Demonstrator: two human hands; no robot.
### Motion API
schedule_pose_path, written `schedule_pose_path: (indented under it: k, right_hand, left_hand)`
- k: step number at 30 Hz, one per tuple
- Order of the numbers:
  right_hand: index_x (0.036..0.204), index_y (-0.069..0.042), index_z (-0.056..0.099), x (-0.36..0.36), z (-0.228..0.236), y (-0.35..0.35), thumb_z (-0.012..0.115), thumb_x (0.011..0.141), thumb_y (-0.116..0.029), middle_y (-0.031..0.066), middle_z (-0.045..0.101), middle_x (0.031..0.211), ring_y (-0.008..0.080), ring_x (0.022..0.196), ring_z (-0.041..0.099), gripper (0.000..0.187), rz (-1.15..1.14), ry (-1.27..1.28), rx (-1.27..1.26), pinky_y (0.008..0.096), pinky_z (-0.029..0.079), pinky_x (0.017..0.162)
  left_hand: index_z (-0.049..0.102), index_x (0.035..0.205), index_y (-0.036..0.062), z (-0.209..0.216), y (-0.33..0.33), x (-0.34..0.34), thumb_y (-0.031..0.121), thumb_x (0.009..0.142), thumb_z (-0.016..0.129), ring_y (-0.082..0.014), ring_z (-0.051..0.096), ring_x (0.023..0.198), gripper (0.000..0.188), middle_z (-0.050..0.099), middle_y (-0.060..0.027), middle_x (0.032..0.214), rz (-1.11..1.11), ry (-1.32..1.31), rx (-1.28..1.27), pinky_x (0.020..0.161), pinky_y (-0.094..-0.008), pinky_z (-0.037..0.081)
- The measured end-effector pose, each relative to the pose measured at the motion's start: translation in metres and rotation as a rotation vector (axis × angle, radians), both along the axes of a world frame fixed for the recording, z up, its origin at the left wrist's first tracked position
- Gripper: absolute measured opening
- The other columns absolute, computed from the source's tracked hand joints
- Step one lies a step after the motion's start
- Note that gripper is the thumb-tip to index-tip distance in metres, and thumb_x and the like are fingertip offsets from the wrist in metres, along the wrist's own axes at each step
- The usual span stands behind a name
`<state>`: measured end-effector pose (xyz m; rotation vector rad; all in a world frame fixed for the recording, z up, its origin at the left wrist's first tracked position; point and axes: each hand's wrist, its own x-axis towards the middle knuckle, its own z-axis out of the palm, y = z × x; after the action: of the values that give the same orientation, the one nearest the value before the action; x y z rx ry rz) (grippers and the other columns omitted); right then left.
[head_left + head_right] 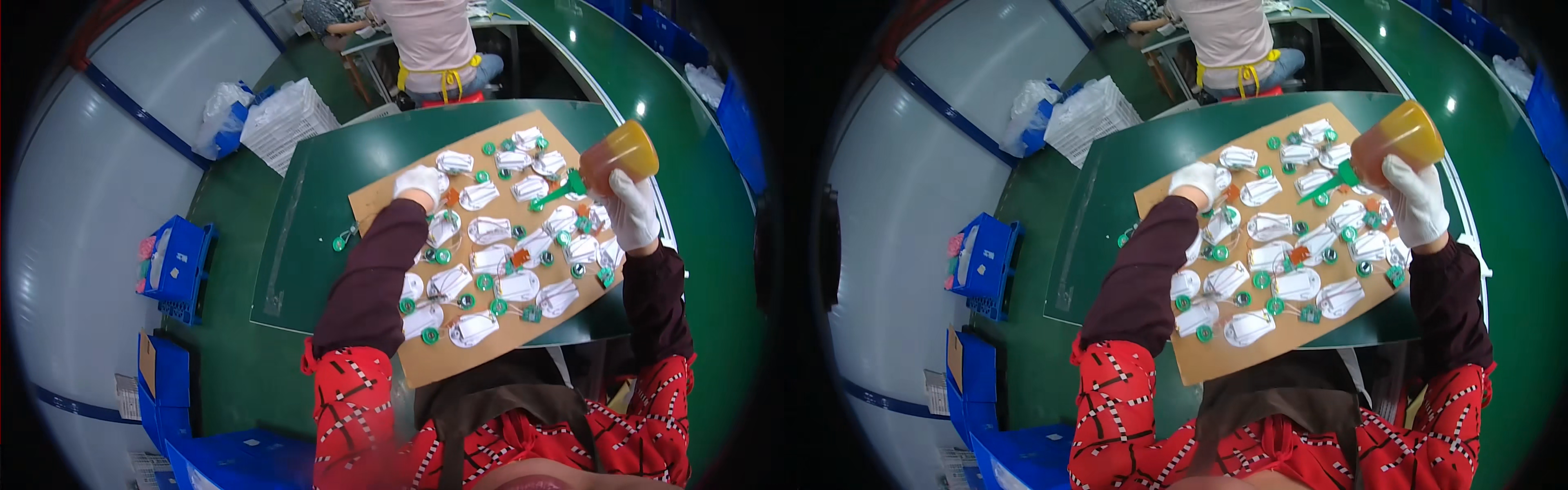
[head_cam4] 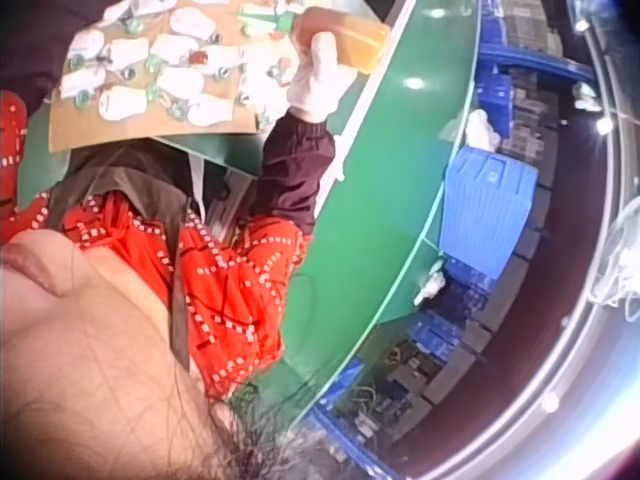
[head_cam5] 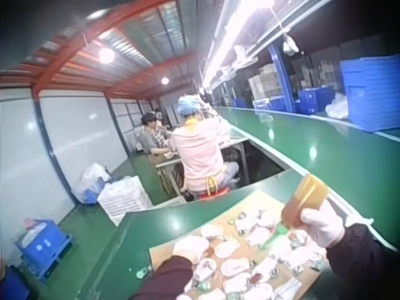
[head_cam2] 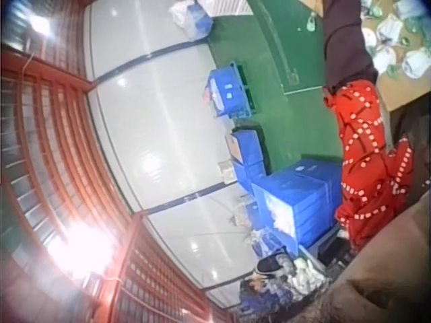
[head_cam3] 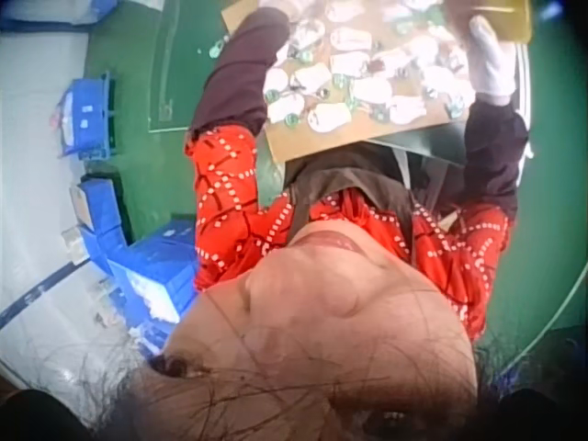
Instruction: Applying adhesive or liquid to small plastic components using a squeeze bottle on a cardboard tray.
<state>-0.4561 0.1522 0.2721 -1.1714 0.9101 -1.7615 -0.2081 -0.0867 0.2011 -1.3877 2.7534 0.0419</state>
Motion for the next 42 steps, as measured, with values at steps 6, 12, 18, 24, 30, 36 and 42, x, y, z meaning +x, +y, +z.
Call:
schedule_pose_path:
  k: [6, 12, 18, 24, 30, 36, 42]
  right_hand:
    - [0.125, 0.000, 0.045, 0.004, 0.007, -0.001, 0.068, 0.085, -0.021, 0.0116, 0.059, 0.112, 0.0198, 0.100, 0.061, 0.051, -0.108, -0.085, 0.058, 0.0350, 0.051, 0.088]
    - [0.123, 0.000, 0.048, 0.008, -0.004, -0.004, 0.069, 0.084, -0.021, 0.0101, 0.060, 0.109, 0.0186, 0.099, 0.060, 0.049, -0.077, -0.062, 0.078, 0.0348, 0.048, 0.089]
    - [0.125, -0.001, 0.046, 0.016, -0.001, -0.013, 0.065, 0.086, -0.018, 0.0095, 0.058, 0.113, 0.0195, 0.102, 0.059, 0.046, -0.051, -0.048, 0.061, 0.0371, 0.047, 0.090]
    - [0.122, 0.000, 0.049, 0.016, -0.006, -0.017, 0.061, 0.089, -0.018, 0.0089, 0.059, 0.111, 0.0169, 0.103, 0.060, 0.040, 0.010, 0.021, 0.069, 0.0316, 0.050, 0.088]
    - [0.125, -0.001, 0.048, 0.016, -0.010, -0.043, 0.063, 0.089, -0.023, 0.0081, 0.058, 0.115, 0.0175, 0.105, 0.058, 0.044, 0.030, 0.110, 0.141, 0.0349, 0.047, 0.090]
    - [0.123, -0.002, 0.051, 0.028, -0.016, -0.084, 0.066, 0.087, -0.026, 0.0091, 0.060, 0.112, 0.0188, 0.101, 0.061, 0.045, -0.014, 0.232, 0.202, 0.0326, 0.049, 0.088]
    - [0.115, -0.005, 0.058, 0.025, -0.036, -0.127, 0.074, 0.081, -0.028, 0.0047, 0.064, 0.099, 0.0129, 0.086, 0.064, 0.044, -0.060, 0.377, 0.267, 0.0249, 0.051, 0.073]
  left_hand:
    - [0.066, 0.102, 0.0045, -0.002, 0.000, 0.001, 0.010, 0.081, 0.062, -0.0310, 0.063, 0.101, 0.022, 0.064, -0.0168, 0.108, 0.109, 0.030, 0.031, 0.083, -0.0381, 0.052]
    - [0.067, 0.100, 0.0021, -0.011, -0.004, 0.008, 0.017, 0.083, 0.060, -0.0325, 0.063, 0.099, 0.023, 0.063, -0.0199, 0.108, 0.040, 0.050, -0.004, 0.084, -0.0389, 0.051]
    - [0.059, 0.105, 0.0016, -0.018, -0.014, 0.010, 0.043, 0.082, 0.065, -0.0340, 0.062, 0.099, 0.048, 0.062, -0.0220, 0.106, 0.077, 0.202, 0.007, 0.086, -0.0404, 0.049]
    - [0.070, 0.088, 0.0075, -0.024, -0.023, 0.007, 0.030, 0.081, 0.063, -0.0324, 0.065, 0.090, 0.025, 0.068, -0.0168, 0.093, -0.018, 0.059, -0.091, 0.079, -0.0409, 0.051]
    - [0.068, 0.089, 0.0112, -0.025, -0.019, 0.018, 0.021, 0.081, 0.061, -0.0301, 0.063, 0.094, 0.015, 0.066, -0.0131, 0.099, -0.071, 0.030, -0.153, 0.082, -0.0394, 0.050]
    - [0.067, 0.094, 0.0109, -0.014, -0.018, 0.017, 0.023, 0.082, 0.060, -0.0302, 0.063, 0.096, 0.018, 0.064, -0.0132, 0.105, -0.067, 0.053, -0.037, 0.085, -0.0395, 0.049]
    - [0.067, 0.092, 0.0085, -0.013, -0.026, 0.019, 0.027, 0.080, 0.062, -0.0288, 0.065, 0.089, 0.023, 0.067, -0.0147, 0.095, 0.078, 0.183, 0.078, 0.081, -0.0360, 0.050]
